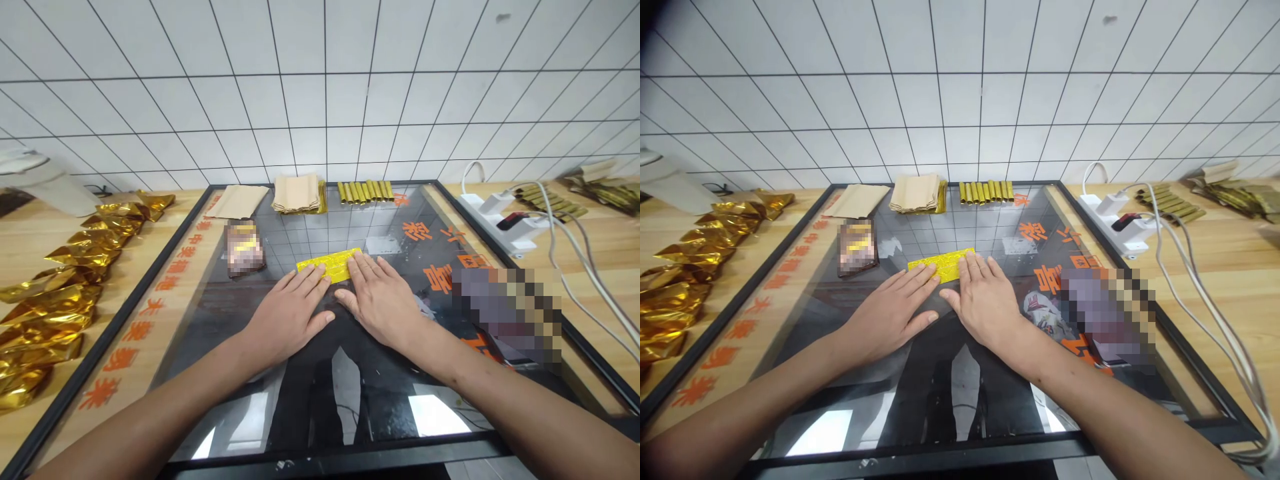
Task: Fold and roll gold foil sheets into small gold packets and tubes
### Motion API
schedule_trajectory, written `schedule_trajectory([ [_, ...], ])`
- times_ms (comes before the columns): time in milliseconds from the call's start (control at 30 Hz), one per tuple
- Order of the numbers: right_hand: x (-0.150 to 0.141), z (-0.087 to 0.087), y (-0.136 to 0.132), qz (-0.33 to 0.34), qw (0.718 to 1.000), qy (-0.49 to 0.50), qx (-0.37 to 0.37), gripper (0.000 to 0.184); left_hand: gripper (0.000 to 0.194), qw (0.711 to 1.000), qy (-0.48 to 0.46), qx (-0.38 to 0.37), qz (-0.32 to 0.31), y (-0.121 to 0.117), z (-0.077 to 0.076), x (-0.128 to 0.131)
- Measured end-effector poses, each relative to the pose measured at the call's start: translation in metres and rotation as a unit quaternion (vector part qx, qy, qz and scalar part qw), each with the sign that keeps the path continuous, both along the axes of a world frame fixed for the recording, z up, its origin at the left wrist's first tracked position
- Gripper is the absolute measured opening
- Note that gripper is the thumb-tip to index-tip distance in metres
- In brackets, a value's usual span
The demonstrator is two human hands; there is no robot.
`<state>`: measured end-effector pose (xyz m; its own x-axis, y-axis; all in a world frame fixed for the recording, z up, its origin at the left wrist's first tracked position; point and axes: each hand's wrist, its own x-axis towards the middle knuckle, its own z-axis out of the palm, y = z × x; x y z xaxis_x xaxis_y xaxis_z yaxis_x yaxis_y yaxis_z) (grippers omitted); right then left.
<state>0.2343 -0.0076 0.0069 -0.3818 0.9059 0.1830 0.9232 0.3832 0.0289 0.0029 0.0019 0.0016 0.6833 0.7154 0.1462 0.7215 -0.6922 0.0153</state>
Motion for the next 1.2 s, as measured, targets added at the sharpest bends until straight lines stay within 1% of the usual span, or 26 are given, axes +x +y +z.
schedule_trajectory([
  [100, 0.001, 0.003, 0.006, -0.006, 1.0, 0.012, 0.01, 0.078, 0.066, 1.0, -0.001, -0.01, 0.004, 0.0, 0.002, 0.001],
  [200, -0.003, 0.006, 0.011, 0.046, 0.998, 0.042, 0.004, 0.076, 0.066, 1.0, -0.01, -0.015, 0.0, -0.001, 0.002, 0.002],
  [267, -0.007, 0.006, 0.014, 0.084, 0.995, 0.059, -0.014, 0.074, 0.067, 1.0, -0.024, -0.014, -0.001, -0.001, 0.002, 0.002],
  [333, -0.009, 0.003, 0.016, 0.097, 0.992, 0.068, -0.035, 0.075, 0.068, 0.999, -0.033, -0.011, -0.001, -0.001, 0.001, 0.002],
  [433, -0.009, -0.001, 0.017, 0.081, 0.993, 0.065, -0.053, 0.075, 0.065, 1.0, -0.029, -0.01, -0.001, -0.001, 0.001, 0.002],
  [667, -0.007, -0.003, 0.017, 0.022, 0.998, 0.043, -0.033, 0.076, 0.067, 1.0, -0.008, -0.016, 0.002, -0.001, 0.002, 0.002],
  [800, -0.008, -0.003, 0.017, 0.018, 0.998, 0.045, -0.026, 0.076, 0.063, 0.999, -0.022, -0.025, -0.002, 0.0, 0.003, 0.001],
  [900, -0.008, -0.004, 0.017, 0.016, 0.998, 0.048, -0.03, 0.075, 0.062, 0.998, -0.044, -0.043, -0.001, 0.001, 0.007, 0.001],
  [967, -0.008, -0.004, 0.017, 0.014, 0.998, 0.047, -0.037, 0.074, 0.064, 0.996, -0.066, -0.055, 0.011, 0.003, 0.01, 0.003],
  [1067, -0.008, -0.003, 0.017, 0.016, 0.998, 0.039, -0.042, 0.073, 0.072, 0.994, -0.079, -0.069, 0.031, 0.007, 0.012, 0.009],
  [1200, -0.008, -0.002, 0.017, 0.016, 0.999, 0.023, -0.047, 0.073, 0.08, 0.995, -0.053, -0.074, 0.045, 0.011, 0.007, 0.013],
])
